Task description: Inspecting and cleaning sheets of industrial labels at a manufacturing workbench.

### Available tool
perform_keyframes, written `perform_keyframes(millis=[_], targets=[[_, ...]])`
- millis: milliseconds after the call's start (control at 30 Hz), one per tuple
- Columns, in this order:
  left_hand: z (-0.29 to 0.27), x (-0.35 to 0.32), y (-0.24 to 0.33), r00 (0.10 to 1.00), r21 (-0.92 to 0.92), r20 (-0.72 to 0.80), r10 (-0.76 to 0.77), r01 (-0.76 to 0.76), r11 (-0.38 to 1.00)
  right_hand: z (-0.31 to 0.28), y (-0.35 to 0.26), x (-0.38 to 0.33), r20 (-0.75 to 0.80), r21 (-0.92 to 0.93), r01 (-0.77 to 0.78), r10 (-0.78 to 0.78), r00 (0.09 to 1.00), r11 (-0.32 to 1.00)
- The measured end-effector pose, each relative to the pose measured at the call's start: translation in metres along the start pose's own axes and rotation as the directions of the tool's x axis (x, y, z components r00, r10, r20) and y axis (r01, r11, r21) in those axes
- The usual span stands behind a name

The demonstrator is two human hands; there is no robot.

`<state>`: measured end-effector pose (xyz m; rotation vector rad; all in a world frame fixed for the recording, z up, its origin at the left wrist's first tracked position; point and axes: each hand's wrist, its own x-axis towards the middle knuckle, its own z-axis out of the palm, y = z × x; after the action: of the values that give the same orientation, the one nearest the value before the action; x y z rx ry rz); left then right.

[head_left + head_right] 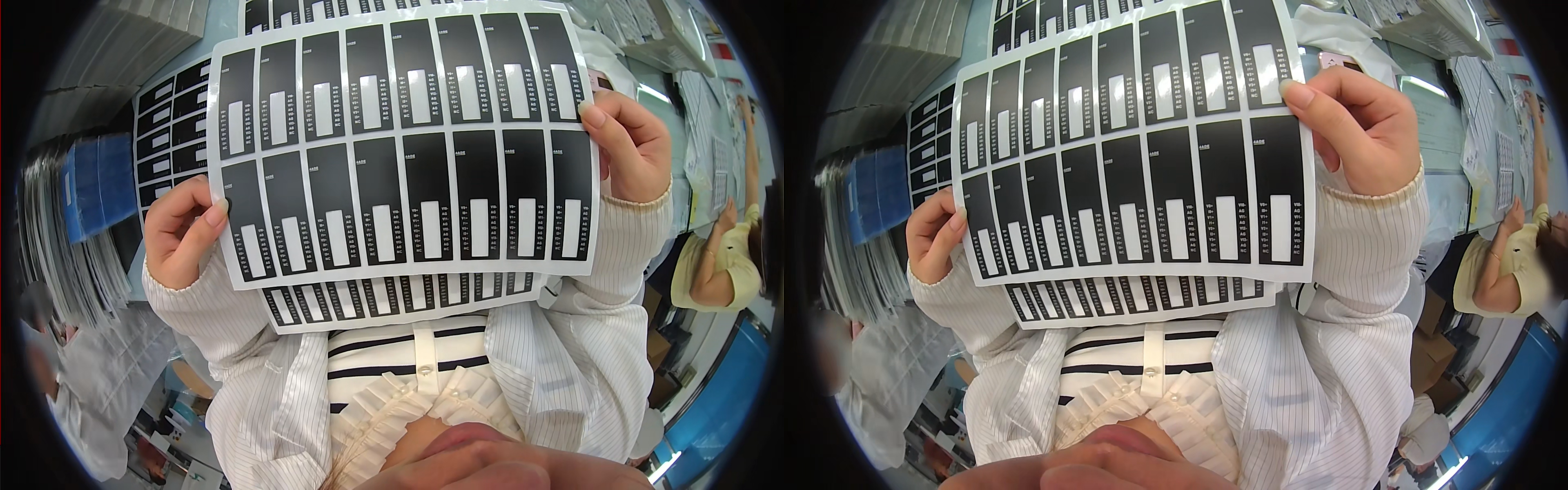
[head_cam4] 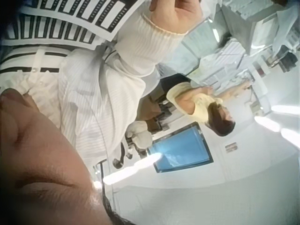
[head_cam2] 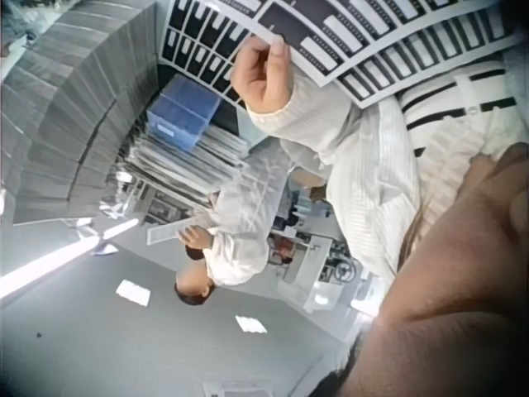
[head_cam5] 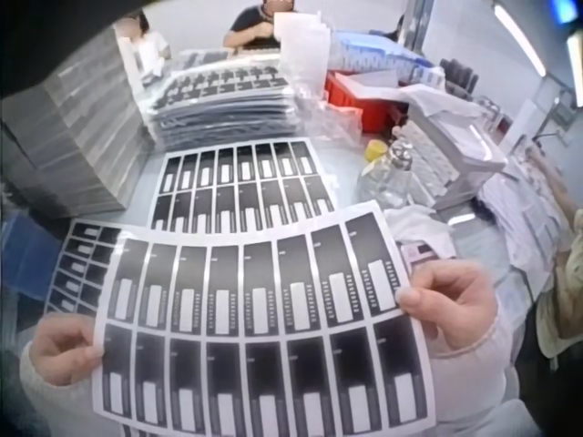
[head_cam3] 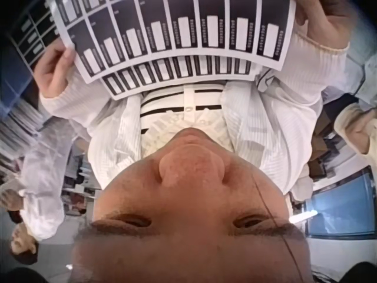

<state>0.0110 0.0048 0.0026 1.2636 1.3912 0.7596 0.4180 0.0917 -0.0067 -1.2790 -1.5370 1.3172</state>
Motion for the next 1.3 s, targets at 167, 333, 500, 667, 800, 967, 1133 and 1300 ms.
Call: perform_keyframes(millis=[167, 333, 500, 667, 800, 967, 1133, 1300], targets=[[-0.004, -0.004, -0.003, 1.0, -0.003, 0.017, 0.008, -0.008, 1.0, 0.006, 0.001, 0.001, -0.008, 0.041, 0.006, -0.005, 1.0, 0.999], [-0.007, -0.004, -0.002, 1.0, 0.006, 0.023, 0.015, -0.016, 1.0, 0.008, 0.001, 0.002, -0.028, 0.075, 0.007, -0.005, 1.0, 0.997], [-0.007, -0.001, -0.009, 0.996, 0.009, 0.069, 0.063, -0.064, 0.998, 0.009, 0.004, 0.0, -0.061, 0.098, -0.017, 0.023, 0.998, 0.995], [-0.008, 0.003, -0.008, 0.991, 0.029, 0.085, 0.103, -0.106, 0.994, 0.004, -0.003, 0.0, -0.089, 0.073, 0.002, 0.004, 0.996, 0.997], [-0.009, -0.003, -0.008, 0.997, 0.03, 0.062, 0.052, -0.054, 0.998, 0.009, 0.007, 0.002, -0.076, 0.11, -0.018, 0.027, 0.997, 0.994], [-0.009, -0.003, -0.009, 0.996, 0.057, 0.063, 0.066, -0.07, 0.996, 0.009, 0.007, 0.001, -0.097, 0.115, -0.003, 0.014, 0.995, 0.993], [-0.01, -0.004, -0.012, 0.996, 0.042, 0.065, 0.061, -0.064, 0.997, 0.011, 0.007, 0.0, -0.113, 0.119, -0.023, 0.037, 0.993, 0.993], [-0.007, -0.001, -0.008, 0.996, -0.026, 0.064, 0.063, -0.061, 0.998, 0.006, 0.003, -0.002, -0.143, 0.148, -0.069, 0.09, 0.986, 0.987]])
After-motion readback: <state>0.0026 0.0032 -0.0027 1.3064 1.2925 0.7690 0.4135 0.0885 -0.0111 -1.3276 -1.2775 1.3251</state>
